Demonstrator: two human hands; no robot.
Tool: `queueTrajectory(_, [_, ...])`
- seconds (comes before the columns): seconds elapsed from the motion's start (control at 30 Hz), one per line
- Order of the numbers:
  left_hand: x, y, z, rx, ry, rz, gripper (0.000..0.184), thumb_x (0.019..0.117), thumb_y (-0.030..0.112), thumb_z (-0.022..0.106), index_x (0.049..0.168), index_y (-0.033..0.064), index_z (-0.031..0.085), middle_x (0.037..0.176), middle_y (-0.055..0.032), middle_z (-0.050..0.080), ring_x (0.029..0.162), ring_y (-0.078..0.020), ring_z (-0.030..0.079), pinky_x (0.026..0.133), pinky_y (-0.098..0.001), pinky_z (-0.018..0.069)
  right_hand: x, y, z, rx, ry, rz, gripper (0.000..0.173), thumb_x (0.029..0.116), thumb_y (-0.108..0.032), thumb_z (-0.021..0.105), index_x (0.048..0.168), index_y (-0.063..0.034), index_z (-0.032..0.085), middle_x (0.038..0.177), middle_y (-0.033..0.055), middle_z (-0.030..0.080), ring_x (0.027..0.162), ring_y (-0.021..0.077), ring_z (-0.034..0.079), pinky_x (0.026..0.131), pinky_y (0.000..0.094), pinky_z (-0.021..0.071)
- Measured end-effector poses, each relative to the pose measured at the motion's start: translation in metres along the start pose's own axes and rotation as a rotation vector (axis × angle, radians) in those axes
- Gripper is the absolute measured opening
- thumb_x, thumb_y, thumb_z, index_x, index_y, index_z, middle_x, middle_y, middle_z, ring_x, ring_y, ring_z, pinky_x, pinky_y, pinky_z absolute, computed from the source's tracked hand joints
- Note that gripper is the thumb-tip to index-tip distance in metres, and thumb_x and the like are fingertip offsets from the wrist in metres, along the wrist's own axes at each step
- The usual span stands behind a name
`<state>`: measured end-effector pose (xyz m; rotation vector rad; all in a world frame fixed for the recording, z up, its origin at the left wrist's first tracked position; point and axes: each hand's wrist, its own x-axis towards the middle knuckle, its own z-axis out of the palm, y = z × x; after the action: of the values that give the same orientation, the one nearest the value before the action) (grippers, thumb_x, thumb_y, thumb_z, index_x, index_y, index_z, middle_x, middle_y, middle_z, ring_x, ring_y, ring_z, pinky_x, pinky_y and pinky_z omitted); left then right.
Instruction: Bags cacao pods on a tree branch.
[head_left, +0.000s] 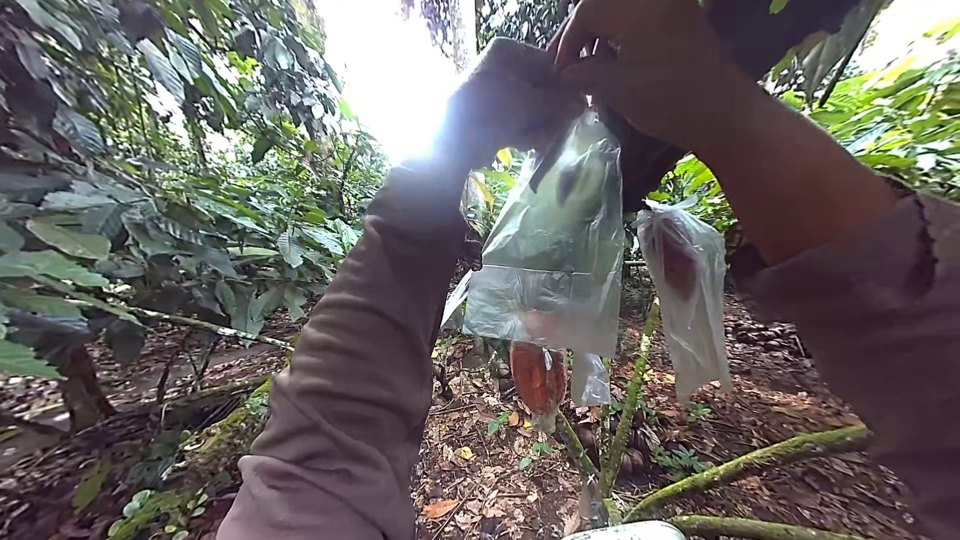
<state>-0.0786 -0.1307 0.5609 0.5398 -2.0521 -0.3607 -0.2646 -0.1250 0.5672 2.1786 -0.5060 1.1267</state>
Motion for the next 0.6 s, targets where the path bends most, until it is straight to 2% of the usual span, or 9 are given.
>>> queueTrajectory(0.03, [0.0,0.0,0.0,0.045,0.005,0.018,0.009,0.0953,0.002,0.066,0.089,0.0083,0.065,0.069,0.0047,0.064,0.054,-0.0024,0.058,0.05,-0.0171,0.0496,0.0,-0.001,0.002,0.03,0.0,0.007,0.022,0.1047,-0.02,0.054,0.113,-0.003,0.066,0.1,0.0061,0.063,0.076,0.0063,0.055,0.071,0.0256,0.0485])
queueTrajectory(0.07, [0.001,0.0,0.0,0.104,0.011,0.037,0.008,0.095,0.003,0.067,0.089,0.0085,0.065,0.068,0.0052,0.063,0.053,-0.0023,0.057,0.05,-0.0172,0.0487,-0.001,-0.002,0.004,0.069,-0.003,0.026,0.022,0.106,-0.02,0.053,0.113,-0.0028,0.065,0.096,0.0042,0.061,0.07,0.0029,0.055,0.064,0.0213,0.0493])
queueTrajectory(0.1, [0.0,0.001,0.0,0.171,0.028,0.051,0.008,0.0947,0.004,0.067,0.089,0.0087,0.065,0.068,0.0054,0.062,0.053,-0.0025,0.057,0.05,-0.0179,0.0487,-0.001,-0.003,0.005,0.11,0.005,0.06,0.022,0.1066,-0.019,0.053,0.113,-0.0017,0.064,0.094,0.0047,0.061,0.069,0.0028,0.057,0.062,0.0209,0.0511])
queueTrajectory(0.17, [0.0,0.001,0.002,0.299,0.089,0.072,0.007,0.0959,0.01,0.067,0.09,0.0075,0.064,0.07,0.0039,0.063,0.054,-0.0033,0.058,0.051,-0.0196,0.0499,-0.001,-0.007,0.009,0.147,0.035,0.149,0.022,0.1069,-0.019,0.052,0.114,-0.0024,0.064,0.095,0.0039,0.061,0.069,0.0027,0.059,0.064,0.021,0.0531])
queueTrajectory(0.27, [0.002,-0.006,0.006,0.433,0.197,0.146,0.013,0.1008,0.015,0.062,0.099,0.0028,0.063,0.079,-0.0009,0.063,0.058,-0.0045,0.06,0.056,-0.0214,0.0537,0.001,-0.013,0.013,0.158,0.076,0.273,0.023,0.1071,-0.019,0.052,0.116,-0.0021,0.064,0.099,0.0061,0.065,0.07,0.0045,0.064,0.067,0.0227,0.0575])
queueTrajectory(0.37, [0.004,-0.014,0.015,0.491,0.316,0.273,0.018,0.0997,0.009,0.059,0.112,-0.0025,0.063,0.086,-0.0056,0.064,0.062,-0.006,0.063,0.061,-0.0228,0.0557,0.005,-0.014,0.017,0.112,0.14,0.296,0.025,0.1072,-0.016,0.049,0.116,0.0014,0.065,0.094,0.0076,0.066,0.069,0.0047,0.065,0.068,0.0226,0.0577])
queueTrajectory(0.43, [0.005,-0.018,0.021,0.532,0.382,0.313,0.02,0.0991,0.009,0.058,0.115,-0.0018,0.063,0.086,-0.0053,0.065,0.064,-0.0058,0.064,0.063,-0.023,0.0562,0.005,-0.014,0.02,0.067,0.166,0.281,0.024,0.1071,-0.014,0.048,0.115,0.0024,0.064,0.093,0.0071,0.065,0.071,0.0042,0.064,0.069,0.0217,0.0559])
queueTrajectory(0.53, [0.007,-0.021,0.022,0.524,0.429,0.285,0.018,0.1009,0.014,0.059,0.109,0.0007,0.067,0.085,-0.0027,0.067,0.063,-0.0036,0.063,0.061,-0.0209,0.0545,0.004,-0.016,0.019,0.07,0.154,0.286,0.026,0.1074,-0.013,0.047,0.118,0.0031,0.063,0.099,0.0091,0.066,0.074,0.005,0.065,0.072,0.0231,0.0572])
queueTrajectory(0.6, [0.008,-0.022,0.018,0.438,0.432,0.251,0.015,0.0997,0.016,0.062,0.103,0.0019,0.068,0.079,0.0002,0.065,0.057,-0.0023,0.059,0.056,-0.0196,0.0522,0.0,-0.012,0.014,0.085,0.119,0.25,0.027,0.1051,-0.012,0.049,0.123,0.0027,0.063,0.107,0.0112,0.067,0.085,0.0058,0.068,0.08,0.024,0.0581])
